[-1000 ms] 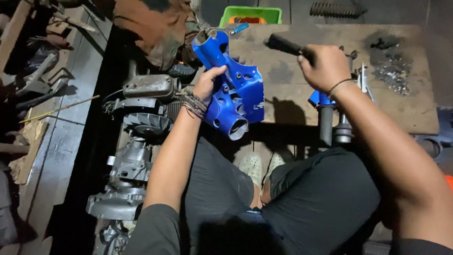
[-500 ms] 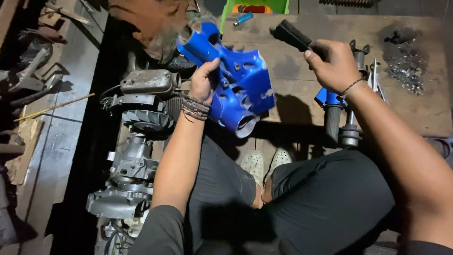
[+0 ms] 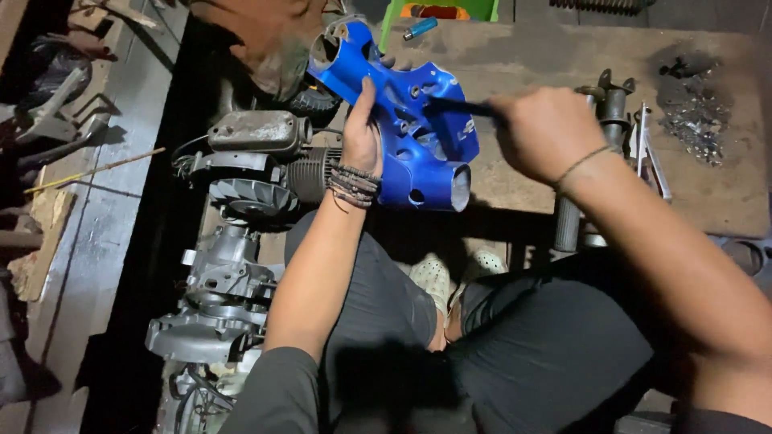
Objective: Servicing a blue cylindrical mechanical component by using a screwdriver and punch to align and secure parts on a workbench.
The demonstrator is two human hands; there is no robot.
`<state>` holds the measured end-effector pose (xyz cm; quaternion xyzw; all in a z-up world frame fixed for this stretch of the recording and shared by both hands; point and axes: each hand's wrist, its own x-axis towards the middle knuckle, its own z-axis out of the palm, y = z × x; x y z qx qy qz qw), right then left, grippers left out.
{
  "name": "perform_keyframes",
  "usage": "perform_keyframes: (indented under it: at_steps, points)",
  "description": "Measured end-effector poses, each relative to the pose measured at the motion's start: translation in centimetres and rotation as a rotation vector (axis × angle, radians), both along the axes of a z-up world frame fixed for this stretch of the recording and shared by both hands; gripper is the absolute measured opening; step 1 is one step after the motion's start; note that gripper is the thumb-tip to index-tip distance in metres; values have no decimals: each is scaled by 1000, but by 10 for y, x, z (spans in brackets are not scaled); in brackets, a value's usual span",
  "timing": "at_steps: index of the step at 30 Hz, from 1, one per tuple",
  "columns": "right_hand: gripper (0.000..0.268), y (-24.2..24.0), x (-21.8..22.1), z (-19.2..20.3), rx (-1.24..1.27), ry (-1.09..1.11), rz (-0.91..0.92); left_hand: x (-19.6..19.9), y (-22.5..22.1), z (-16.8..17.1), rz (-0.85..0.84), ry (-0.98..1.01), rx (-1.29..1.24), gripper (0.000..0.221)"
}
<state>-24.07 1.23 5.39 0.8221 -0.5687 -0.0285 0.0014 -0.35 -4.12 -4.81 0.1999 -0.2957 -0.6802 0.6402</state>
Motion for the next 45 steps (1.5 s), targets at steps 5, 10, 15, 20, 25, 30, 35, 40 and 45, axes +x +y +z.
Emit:
perform_keyframes:
  at_steps: [5,10,15,20,25,30,35,40,45]
  points:
    - [26,4,8,-14,-83,-481,108,-3,1,-5,42,55,-85,54]
    - [32,12,10,-5,-105,-307,128,13,-5,-20,-52,54,-140,38]
    - [14,6,9,-14,-149,-262,82,8,12,11,45,66,-88,34]
    - [20,19,16,8,4,-230,95,12,18,17,13,21,-90,37]
    - [14,3,12,-18,-5,-379,56,14,-39,-99,145,29,-54,36]
    - [14,-19,-29,-44,-67,-38,10,-4,12,17,234,77,-306,35]
    - [14,-24,-30,-37,-79,-188,-24,41,-32,-97,377,-162,-298,33]
    - [10,-14,4,-42,-2,-338,58,15,-65,-202,401,-307,-364,27]
    - [16,-27,-23,-51,-92,-209,96,2,6,-23,454,-317,-508,25]
